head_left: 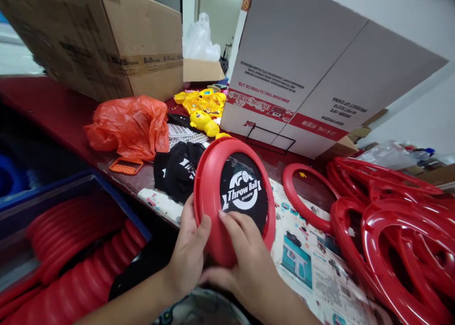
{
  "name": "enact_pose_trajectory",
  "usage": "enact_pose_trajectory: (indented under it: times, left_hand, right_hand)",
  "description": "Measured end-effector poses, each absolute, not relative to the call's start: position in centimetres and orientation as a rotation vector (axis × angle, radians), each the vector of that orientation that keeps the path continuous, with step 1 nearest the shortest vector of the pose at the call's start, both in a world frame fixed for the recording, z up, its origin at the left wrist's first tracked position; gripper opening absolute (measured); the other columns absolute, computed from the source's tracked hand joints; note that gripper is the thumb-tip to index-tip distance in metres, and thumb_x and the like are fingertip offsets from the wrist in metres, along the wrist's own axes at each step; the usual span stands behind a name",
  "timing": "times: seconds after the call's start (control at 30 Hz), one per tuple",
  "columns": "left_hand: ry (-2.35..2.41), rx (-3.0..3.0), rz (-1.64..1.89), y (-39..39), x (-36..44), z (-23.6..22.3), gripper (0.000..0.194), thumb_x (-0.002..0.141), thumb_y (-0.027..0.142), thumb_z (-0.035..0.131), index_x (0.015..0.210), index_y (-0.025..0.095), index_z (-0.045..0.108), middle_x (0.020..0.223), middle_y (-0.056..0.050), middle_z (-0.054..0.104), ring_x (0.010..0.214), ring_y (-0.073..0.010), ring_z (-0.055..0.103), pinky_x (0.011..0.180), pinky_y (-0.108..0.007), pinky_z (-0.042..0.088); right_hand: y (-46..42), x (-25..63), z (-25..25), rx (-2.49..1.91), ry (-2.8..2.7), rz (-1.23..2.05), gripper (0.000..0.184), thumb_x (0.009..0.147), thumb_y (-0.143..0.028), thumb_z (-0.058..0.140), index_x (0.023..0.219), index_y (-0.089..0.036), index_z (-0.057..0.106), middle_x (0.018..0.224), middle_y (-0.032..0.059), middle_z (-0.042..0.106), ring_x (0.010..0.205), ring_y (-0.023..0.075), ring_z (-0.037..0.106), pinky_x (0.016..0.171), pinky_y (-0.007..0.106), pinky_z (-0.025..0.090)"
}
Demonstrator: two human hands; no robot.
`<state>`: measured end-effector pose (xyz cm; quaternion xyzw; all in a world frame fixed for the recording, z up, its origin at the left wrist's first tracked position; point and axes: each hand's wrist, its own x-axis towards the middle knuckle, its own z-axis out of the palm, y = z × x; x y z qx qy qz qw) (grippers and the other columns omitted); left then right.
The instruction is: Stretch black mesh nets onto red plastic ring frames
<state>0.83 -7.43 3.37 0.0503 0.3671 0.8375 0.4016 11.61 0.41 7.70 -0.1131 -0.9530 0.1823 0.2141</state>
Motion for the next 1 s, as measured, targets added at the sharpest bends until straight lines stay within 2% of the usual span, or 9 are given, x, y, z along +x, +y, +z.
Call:
enact_pose_trajectory:
  times: [0.1,0.17,0.27,0.33,0.53,0.63,0.8,0.9,1.0]
  left_hand:
    - [0.877,0.162,2.088,-7.7,0.4,3.5,0.054,0.086,0.048,0.062,0.133,0.031,0.042,0.136,-0.005,0.055,0.125,-0.0234,0.053,0.099,-0.031,0.049]
    - [0.867,0.29,2.093,-7.9,0.1,3.7,0.052,0.084,0.039,0.067,0.131,0.031,0.045,0.132,-0.004,0.058,0.118,-0.0213,0.058,0.096,-0.028,0.05]
    - [0.82,0.44,2.123,-7.9,-0.1,4.0,0.064,0.075,0.022,0.078,0.129,0.032,0.045,0.125,-0.004,0.063,0.108,-0.0197,0.064,0.091,-0.026,0.053]
    - [0.766,0.456,2.138,-7.8,0.0,4.3,0.07,0.071,0.018,0.081,0.129,0.033,0.045,0.126,-0.004,0.063,0.106,-0.0202,0.065,0.089,-0.026,0.054]
    - [0.647,0.405,2.107,-7.4,0.4,4.8,0.082,0.065,0.018,0.085,0.133,0.025,0.041,0.119,-0.009,0.067,0.103,-0.0232,0.067,0.089,-0.032,0.056]
    - [0.614,0.41,2.062,-7.4,0.6,5.0,0.079,0.064,0.018,0.086,0.13,0.024,0.044,0.118,-0.008,0.068,0.104,-0.0228,0.067,0.09,-0.032,0.055]
    - [0.624,0.474,2.034,-7.4,0.9,5.6,0.07,0.061,0.013,0.087,0.121,0.023,0.054,0.114,-0.006,0.07,0.103,-0.0212,0.067,0.086,-0.026,0.056]
    - [0.674,0.49,2.028,-7.1,1.2,5.8,0.07,0.059,0.009,0.086,0.12,0.026,0.056,0.114,-0.004,0.07,0.103,-0.0191,0.067,0.085,-0.024,0.055]
    - [0.764,0.552,1.988,-6.7,1.3,5.9,0.059,0.057,0.006,0.086,0.109,0.024,0.063,0.105,-0.002,0.07,0.097,-0.0177,0.067,0.082,-0.022,0.055]
  right_hand:
    - [0.2,11.4,7.8,-0.33,-2.597,0.515,0.066,0.082,-0.044,0.068,0.14,-0.023,0.044,0.117,0.0127,0.061,0.108,0.0256,0.06,0.093,0.039,0.054]
    - [1.1,11.8,8.4,-0.316,-2.585,0.544,0.066,0.08,-0.045,0.069,0.139,-0.026,0.047,0.119,0.0114,0.061,0.107,0.0247,0.061,0.092,0.037,0.055]
    - [2.5,12.6,10.0,-0.303,-2.58,0.579,0.069,0.076,-0.053,0.069,0.138,-0.028,0.049,0.121,0.0106,0.061,0.107,0.024,0.063,0.091,0.034,0.056]
    - [3.1,13.0,11.1,-0.329,-2.573,0.57,0.066,0.079,-0.055,0.066,0.138,-0.029,0.05,0.125,0.0105,0.061,0.111,0.0236,0.063,0.093,0.032,0.055]
    - [3.0,13.8,12.9,-0.456,-2.641,0.538,0.043,0.089,-0.034,0.061,0.132,-0.029,0.058,0.125,0.0076,0.063,0.113,0.0208,0.063,0.095,0.029,0.053]
    - [2.7,14.2,13.0,-0.493,-2.556,0.594,0.043,0.087,-0.028,0.064,0.13,-0.033,0.058,0.123,0.0042,0.064,0.108,0.0177,0.064,0.092,0.024,0.053]
    - [2.2,15.5,12.9,-0.505,-2.521,0.597,0.056,0.084,-0.023,0.067,0.134,-0.042,0.052,0.126,-0.0001,0.061,0.111,0.0156,0.062,0.094,0.023,0.051]
    - [2.0,16.3,12.1,-0.484,-2.46,0.611,0.057,0.085,-0.023,0.067,0.136,-0.043,0.05,0.124,0.0004,0.059,0.11,0.0152,0.059,0.094,0.023,0.05]
    - [1.8,16.4,10.4,-0.429,-2.374,0.699,0.053,0.087,-0.028,0.065,0.137,-0.039,0.05,0.115,0.0034,0.059,0.1,0.0151,0.06,0.085,0.024,0.053]
